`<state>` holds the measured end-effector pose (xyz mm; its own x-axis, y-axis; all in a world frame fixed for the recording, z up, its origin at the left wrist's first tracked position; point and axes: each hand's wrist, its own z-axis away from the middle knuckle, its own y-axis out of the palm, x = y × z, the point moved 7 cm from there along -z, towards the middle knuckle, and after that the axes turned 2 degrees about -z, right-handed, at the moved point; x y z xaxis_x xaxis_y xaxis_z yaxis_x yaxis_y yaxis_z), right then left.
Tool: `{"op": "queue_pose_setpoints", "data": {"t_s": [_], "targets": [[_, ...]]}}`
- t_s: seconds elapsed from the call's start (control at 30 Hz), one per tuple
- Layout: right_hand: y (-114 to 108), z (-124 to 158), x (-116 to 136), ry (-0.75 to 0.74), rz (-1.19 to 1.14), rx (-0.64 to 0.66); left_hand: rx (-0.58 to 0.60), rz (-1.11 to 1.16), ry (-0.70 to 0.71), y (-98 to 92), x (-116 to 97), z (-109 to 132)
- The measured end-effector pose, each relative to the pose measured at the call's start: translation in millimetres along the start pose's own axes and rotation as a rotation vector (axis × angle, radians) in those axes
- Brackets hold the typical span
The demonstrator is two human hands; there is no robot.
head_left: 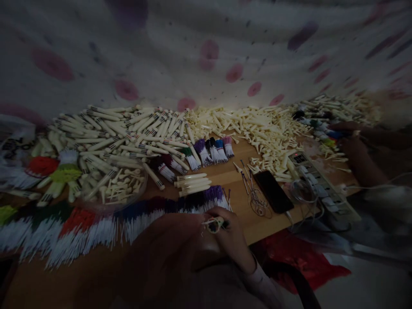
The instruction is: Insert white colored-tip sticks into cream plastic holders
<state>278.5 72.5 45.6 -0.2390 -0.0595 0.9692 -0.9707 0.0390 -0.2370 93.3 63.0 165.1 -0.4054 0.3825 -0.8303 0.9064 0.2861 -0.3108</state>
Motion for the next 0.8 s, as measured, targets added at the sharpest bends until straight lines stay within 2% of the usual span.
{"op": "queue_pose_setpoints", "data": {"t_s": [0.07,0.13,0.2,0.3,0.37,0.5,0.6,0.67,0.73,0.8], "targets": [[-1.3,1.5,0.8,-0.018,0.028,-0.011,0.076,-0.078,0.163,4.3,-5.1,0.8],[-3.3,3.9,3.4,-0.032,0.064,-0.023,0.076,-0.108,0.198,7.4,-1.6,1.7],[-5.5,7.1,6.9,-0.038,0.091,-0.034,-0.021,-0.088,0.138,7.2,8.6,2.2],[-6.9,12.7,13.9,-0.073,0.121,-0.019,-0.263,0.030,-0.059,1.8,34.8,7.1],[-7.3,16.0,20.6,-0.145,0.142,-0.003,-0.310,0.107,-0.176,3.4,51.8,10.6],[-7.9,17.9,28.3,-0.256,0.140,0.009,-0.256,0.155,-0.274,6.9,67.8,14.1],[-7.1,16.4,27.5,-0.258,0.119,0.013,-0.187,0.187,-0.351,13.0,72.3,17.1],[-7.4,16.1,26.9,-0.256,0.111,0.006,-0.192,0.259,-0.392,16.2,74.1,18.8],[-8.9,16.5,26.5,-0.254,0.101,-0.006,-0.189,0.343,-0.402,19.8,75.3,18.5],[-11.3,17.3,26.1,-0.252,0.085,-0.018,-0.138,0.420,-0.376,24.8,75.5,16.2]]}}
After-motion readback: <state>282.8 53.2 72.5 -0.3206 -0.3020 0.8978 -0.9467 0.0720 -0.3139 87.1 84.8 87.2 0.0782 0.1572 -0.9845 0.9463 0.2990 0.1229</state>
